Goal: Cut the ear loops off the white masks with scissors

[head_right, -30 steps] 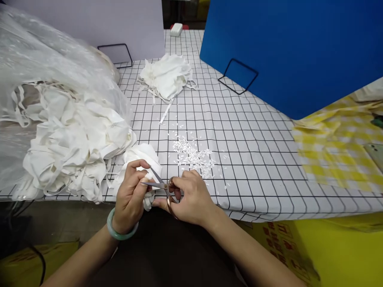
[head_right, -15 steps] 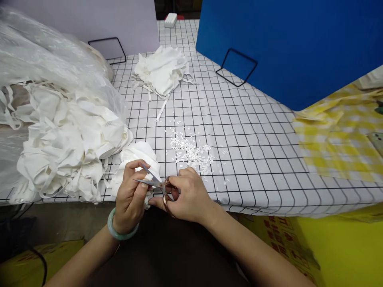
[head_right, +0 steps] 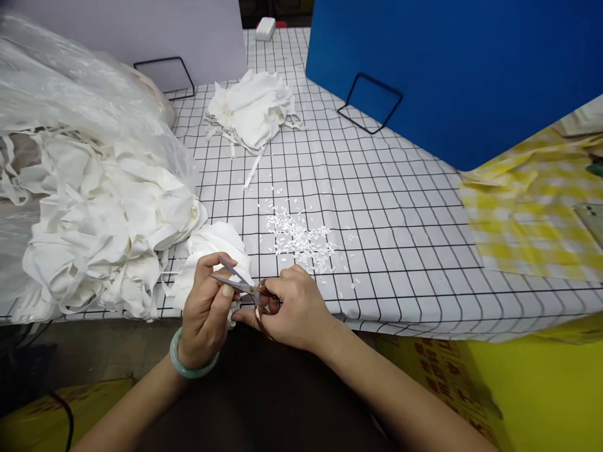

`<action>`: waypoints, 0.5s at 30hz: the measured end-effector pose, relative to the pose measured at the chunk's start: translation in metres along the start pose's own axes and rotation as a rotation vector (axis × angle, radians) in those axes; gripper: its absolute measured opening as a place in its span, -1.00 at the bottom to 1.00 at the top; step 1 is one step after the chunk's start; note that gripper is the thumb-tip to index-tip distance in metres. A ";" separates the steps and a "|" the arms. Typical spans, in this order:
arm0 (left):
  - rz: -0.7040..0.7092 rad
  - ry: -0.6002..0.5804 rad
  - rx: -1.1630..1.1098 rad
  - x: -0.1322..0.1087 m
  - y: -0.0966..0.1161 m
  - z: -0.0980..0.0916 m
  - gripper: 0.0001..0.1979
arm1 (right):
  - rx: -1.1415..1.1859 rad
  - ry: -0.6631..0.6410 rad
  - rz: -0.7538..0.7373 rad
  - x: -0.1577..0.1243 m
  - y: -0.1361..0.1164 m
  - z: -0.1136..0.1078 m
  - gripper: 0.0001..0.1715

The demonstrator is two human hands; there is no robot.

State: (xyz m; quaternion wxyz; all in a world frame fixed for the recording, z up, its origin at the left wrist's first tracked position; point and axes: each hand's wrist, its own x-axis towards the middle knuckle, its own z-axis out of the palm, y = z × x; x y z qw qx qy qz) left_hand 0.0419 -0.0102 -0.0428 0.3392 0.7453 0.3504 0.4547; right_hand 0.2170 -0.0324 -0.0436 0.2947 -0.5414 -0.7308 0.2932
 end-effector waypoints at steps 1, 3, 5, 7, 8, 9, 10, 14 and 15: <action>-0.002 -0.006 0.002 0.000 0.000 0.001 -0.77 | -0.003 0.004 0.000 -0.001 0.001 0.000 -0.31; -0.003 -0.020 0.009 0.002 0.000 0.003 -0.76 | -0.012 0.019 0.003 -0.003 0.004 0.000 -0.31; -0.002 -0.035 0.021 0.004 -0.001 0.006 -0.75 | -0.023 0.033 0.024 -0.006 0.007 0.000 -0.31; 0.001 -0.051 0.026 0.006 -0.001 0.011 -0.74 | -0.029 0.047 0.058 -0.009 0.010 -0.001 -0.30; 0.006 -0.059 0.024 0.008 -0.001 0.013 -0.74 | -0.032 0.054 0.076 -0.011 0.012 -0.002 -0.30; 0.012 -0.068 0.020 0.009 -0.001 0.015 -0.73 | -0.036 0.062 0.096 -0.013 0.014 -0.002 -0.30; 0.019 -0.077 0.015 0.010 -0.001 0.018 -0.73 | -0.042 0.071 0.115 -0.015 0.016 -0.003 -0.30; 0.025 -0.122 0.015 0.015 -0.005 0.026 -0.74 | -0.071 0.113 0.194 -0.023 0.025 -0.004 -0.29; 0.021 -0.136 0.013 0.017 -0.007 0.028 -0.74 | -0.067 0.124 0.218 -0.024 0.028 -0.005 -0.27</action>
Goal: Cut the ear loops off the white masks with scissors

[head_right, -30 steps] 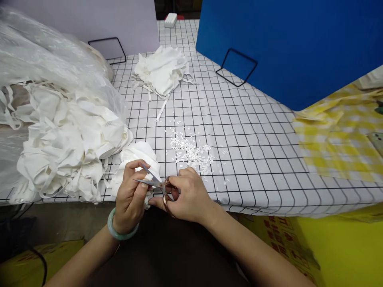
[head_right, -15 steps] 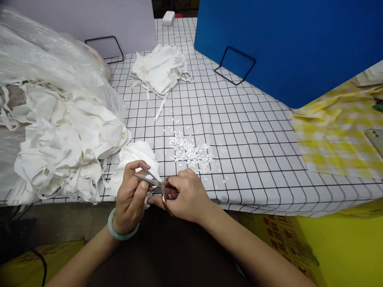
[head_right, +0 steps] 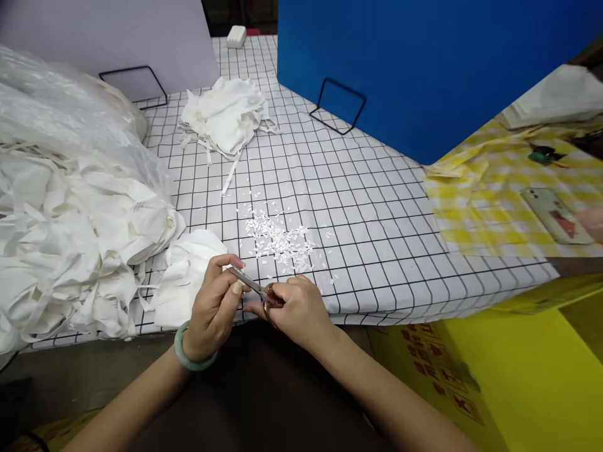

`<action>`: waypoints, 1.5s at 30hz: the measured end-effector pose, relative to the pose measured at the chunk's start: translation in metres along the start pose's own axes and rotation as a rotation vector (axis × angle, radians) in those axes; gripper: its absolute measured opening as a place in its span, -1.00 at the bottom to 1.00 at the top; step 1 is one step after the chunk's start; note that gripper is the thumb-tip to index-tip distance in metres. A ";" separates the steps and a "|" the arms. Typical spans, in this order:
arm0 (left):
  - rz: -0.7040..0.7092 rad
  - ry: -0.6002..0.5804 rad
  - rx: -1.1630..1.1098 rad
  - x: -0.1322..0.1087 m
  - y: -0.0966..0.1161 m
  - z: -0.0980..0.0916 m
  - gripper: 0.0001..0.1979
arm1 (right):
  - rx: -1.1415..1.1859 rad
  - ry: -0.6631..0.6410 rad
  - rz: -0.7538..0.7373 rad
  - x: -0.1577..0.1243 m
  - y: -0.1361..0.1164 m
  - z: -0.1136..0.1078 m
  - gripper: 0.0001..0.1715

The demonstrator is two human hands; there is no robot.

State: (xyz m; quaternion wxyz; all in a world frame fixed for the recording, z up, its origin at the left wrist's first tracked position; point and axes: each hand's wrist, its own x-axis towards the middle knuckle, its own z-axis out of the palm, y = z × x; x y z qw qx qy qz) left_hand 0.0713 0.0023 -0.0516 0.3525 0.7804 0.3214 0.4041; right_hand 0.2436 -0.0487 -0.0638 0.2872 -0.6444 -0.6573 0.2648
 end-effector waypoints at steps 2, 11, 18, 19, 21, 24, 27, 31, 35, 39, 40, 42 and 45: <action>-0.009 -0.016 -0.013 0.003 -0.005 0.003 -0.74 | 0.046 -0.014 0.082 0.000 0.005 -0.002 -0.25; 0.047 -0.259 0.040 -0.007 0.013 -0.018 -0.84 | 0.513 -0.089 0.142 0.006 0.010 -0.005 -0.45; -0.312 0.042 0.539 -0.046 -0.031 -0.118 -0.91 | 0.511 -0.139 0.164 0.014 -0.007 0.029 -0.54; -0.346 -0.004 0.551 -0.050 -0.038 -0.124 -0.94 | 0.454 -0.138 0.158 0.016 -0.010 0.031 -0.55; -0.350 -0.066 0.513 -0.053 -0.047 -0.128 -0.95 | 0.310 -0.189 0.131 0.020 -0.014 0.031 -0.63; -0.307 -0.007 0.451 -0.039 -0.046 -0.126 -0.87 | 0.197 -0.264 0.109 0.024 -0.017 0.027 -0.77; -0.310 0.231 0.272 -0.004 -0.039 -0.133 -0.88 | 0.281 -0.200 0.180 0.027 -0.016 0.023 -0.75; -0.311 0.393 0.057 0.040 -0.044 -0.145 -0.95 | 0.423 -0.102 0.257 0.030 -0.015 0.024 -0.66; -0.239 0.360 0.303 0.021 -0.055 -0.123 -0.80 | 0.481 -0.053 0.229 0.030 -0.015 0.027 -0.70; -0.103 -0.067 0.495 -0.036 -0.041 -0.086 -0.89 | 0.508 -0.051 0.200 0.030 -0.014 0.029 -0.72; -0.099 -0.206 0.508 -0.047 -0.035 -0.081 -0.89 | 0.513 -0.056 0.200 0.030 -0.014 0.029 -0.72; -0.100 -0.375 0.492 -0.061 -0.022 -0.084 -0.93 | 0.529 -0.061 0.206 0.031 -0.015 0.029 -0.72; -0.142 -0.429 0.356 -0.069 -0.007 -0.121 -0.87 | 0.559 -0.040 0.218 0.033 -0.016 0.028 -0.72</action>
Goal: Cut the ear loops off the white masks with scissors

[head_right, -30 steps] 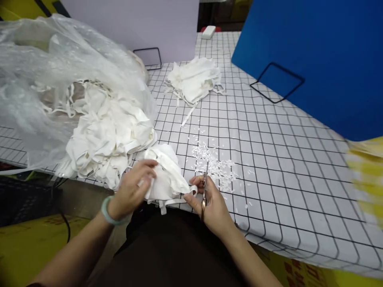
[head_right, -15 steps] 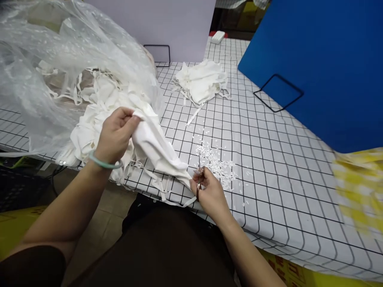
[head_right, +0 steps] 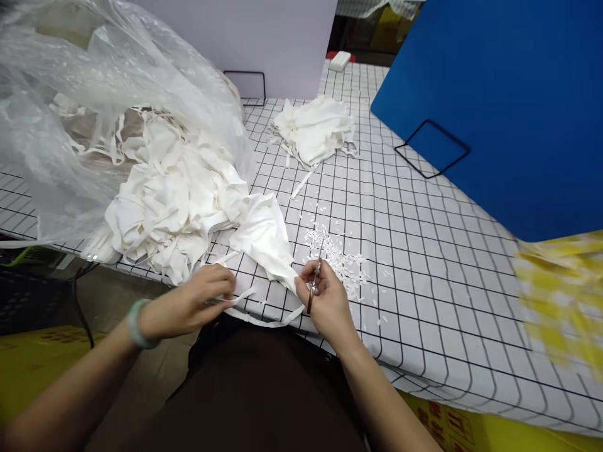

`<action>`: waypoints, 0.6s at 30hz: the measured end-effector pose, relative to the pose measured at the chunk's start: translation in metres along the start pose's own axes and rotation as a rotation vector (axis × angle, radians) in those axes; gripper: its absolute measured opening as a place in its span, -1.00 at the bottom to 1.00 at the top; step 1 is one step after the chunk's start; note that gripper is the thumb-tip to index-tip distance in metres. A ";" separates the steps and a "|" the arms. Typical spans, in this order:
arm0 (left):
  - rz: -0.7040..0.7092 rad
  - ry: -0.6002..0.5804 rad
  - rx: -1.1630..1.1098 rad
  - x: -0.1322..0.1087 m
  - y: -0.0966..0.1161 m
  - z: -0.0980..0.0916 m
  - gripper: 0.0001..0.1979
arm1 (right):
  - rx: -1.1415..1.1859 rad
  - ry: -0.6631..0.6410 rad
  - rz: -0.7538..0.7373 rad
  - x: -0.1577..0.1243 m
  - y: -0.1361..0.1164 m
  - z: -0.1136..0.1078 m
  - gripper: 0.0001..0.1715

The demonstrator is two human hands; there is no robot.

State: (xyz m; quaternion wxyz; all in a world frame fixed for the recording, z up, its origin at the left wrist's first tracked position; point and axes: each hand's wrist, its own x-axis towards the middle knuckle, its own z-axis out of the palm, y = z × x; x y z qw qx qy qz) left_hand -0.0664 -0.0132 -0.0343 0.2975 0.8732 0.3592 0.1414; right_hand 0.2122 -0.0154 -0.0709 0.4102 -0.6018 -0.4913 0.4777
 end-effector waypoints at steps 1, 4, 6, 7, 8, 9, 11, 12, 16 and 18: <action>-0.029 -0.027 -0.034 -0.009 -0.003 -0.014 -0.88 | 0.014 0.009 -0.001 0.000 0.000 0.000 -0.72; -0.184 -0.086 0.030 -0.030 -0.014 -0.044 -0.86 | 0.047 0.022 0.012 0.002 -0.001 -0.002 -0.71; -0.257 0.031 0.113 -0.028 -0.020 -0.043 -0.80 | 0.062 0.028 0.027 0.003 -0.001 -0.002 -0.70; -0.273 0.122 0.143 -0.022 -0.023 -0.036 -0.78 | 0.065 0.030 0.031 0.003 -0.001 -0.001 -0.69; -0.288 0.215 0.165 -0.012 -0.026 -0.027 -0.75 | 0.065 0.029 0.030 0.004 -0.001 -0.001 -0.69; -0.313 0.297 0.181 0.001 -0.029 -0.016 -0.73 | 0.061 0.024 0.026 0.004 -0.001 0.000 -0.69; -0.410 0.419 0.175 0.029 -0.037 0.003 -0.66 | 0.044 0.003 0.016 0.003 0.000 0.003 -0.70; -0.457 0.461 0.153 0.042 -0.041 0.010 -0.65 | 0.037 -0.011 0.014 0.002 0.001 0.004 -0.70; -0.489 0.522 0.032 0.070 -0.045 0.012 -0.69 | -0.041 -0.051 0.013 -0.005 0.004 0.005 -0.71; -0.453 0.501 -0.029 0.069 -0.033 0.005 -0.74 | -0.150 0.026 -0.033 -0.006 0.003 0.005 -0.70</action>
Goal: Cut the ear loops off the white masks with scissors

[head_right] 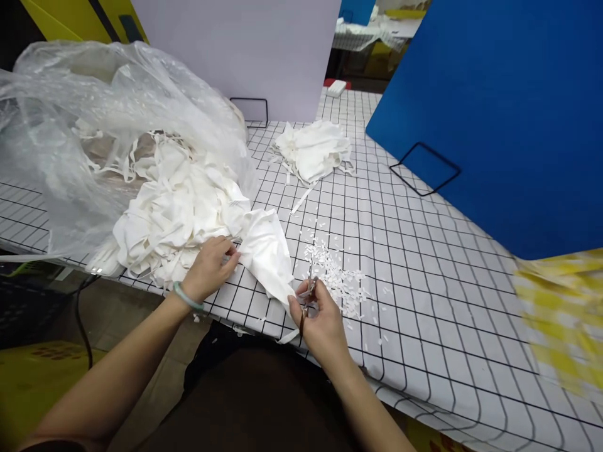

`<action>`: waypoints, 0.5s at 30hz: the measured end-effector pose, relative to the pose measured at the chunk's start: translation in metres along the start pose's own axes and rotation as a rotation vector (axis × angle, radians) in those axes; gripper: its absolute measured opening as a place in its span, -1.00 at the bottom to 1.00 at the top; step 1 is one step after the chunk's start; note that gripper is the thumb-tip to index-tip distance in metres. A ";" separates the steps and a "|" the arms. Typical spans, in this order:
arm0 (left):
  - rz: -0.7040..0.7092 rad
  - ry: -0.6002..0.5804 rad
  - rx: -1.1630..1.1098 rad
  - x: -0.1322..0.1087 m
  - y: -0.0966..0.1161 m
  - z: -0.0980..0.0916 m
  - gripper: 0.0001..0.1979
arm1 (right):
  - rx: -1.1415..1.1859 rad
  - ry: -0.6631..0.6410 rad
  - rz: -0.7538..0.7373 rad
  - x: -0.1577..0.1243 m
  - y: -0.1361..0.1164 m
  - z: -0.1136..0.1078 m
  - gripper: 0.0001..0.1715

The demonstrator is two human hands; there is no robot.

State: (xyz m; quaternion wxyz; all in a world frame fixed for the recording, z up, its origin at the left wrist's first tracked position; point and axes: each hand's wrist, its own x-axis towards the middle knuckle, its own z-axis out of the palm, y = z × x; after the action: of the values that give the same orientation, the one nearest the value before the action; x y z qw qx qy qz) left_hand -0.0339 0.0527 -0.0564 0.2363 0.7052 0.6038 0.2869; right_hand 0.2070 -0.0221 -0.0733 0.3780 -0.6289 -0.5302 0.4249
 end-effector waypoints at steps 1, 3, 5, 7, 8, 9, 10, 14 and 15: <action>-0.016 -0.040 -0.100 -0.004 0.007 -0.005 -0.76 | -0.046 0.052 -0.038 0.001 -0.003 0.001 -0.68; -0.130 -0.169 -0.454 -0.012 0.023 -0.014 -0.75 | -0.060 0.087 -0.130 0.005 -0.012 0.007 -0.66; -0.312 -0.315 -0.867 -0.019 0.037 -0.020 -0.72 | 0.027 -0.014 -0.240 0.013 -0.021 0.020 -0.62; -0.441 -0.405 -1.111 -0.021 0.044 -0.025 -0.68 | 0.112 -0.133 -0.328 0.024 -0.029 0.036 -0.62; -0.470 -0.427 -1.160 -0.022 0.045 -0.027 -0.66 | 0.140 -0.161 -0.345 0.030 -0.031 0.043 -0.68; -0.483 -0.443 -1.181 -0.023 0.045 -0.030 -0.65 | 0.164 -0.162 -0.338 0.036 -0.033 0.049 -0.76; -0.483 -0.456 -1.176 -0.024 0.044 -0.032 -0.65 | 0.189 -0.141 -0.313 0.041 -0.034 0.053 -0.83; -0.438 -0.516 -0.996 -0.033 0.037 -0.041 -0.69 | 0.306 -0.028 -0.243 0.055 -0.039 0.048 -0.91; -0.424 -0.520 -0.958 -0.035 0.037 -0.042 -0.70 | 0.311 -0.049 -0.265 0.055 -0.042 0.044 -0.91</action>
State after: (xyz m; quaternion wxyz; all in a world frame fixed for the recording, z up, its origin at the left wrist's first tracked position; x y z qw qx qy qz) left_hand -0.0402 0.0112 -0.0046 0.7215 0.4306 0.4570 0.2919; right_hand 0.1560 0.0397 -0.0577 0.5101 -0.4774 -0.5452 0.4634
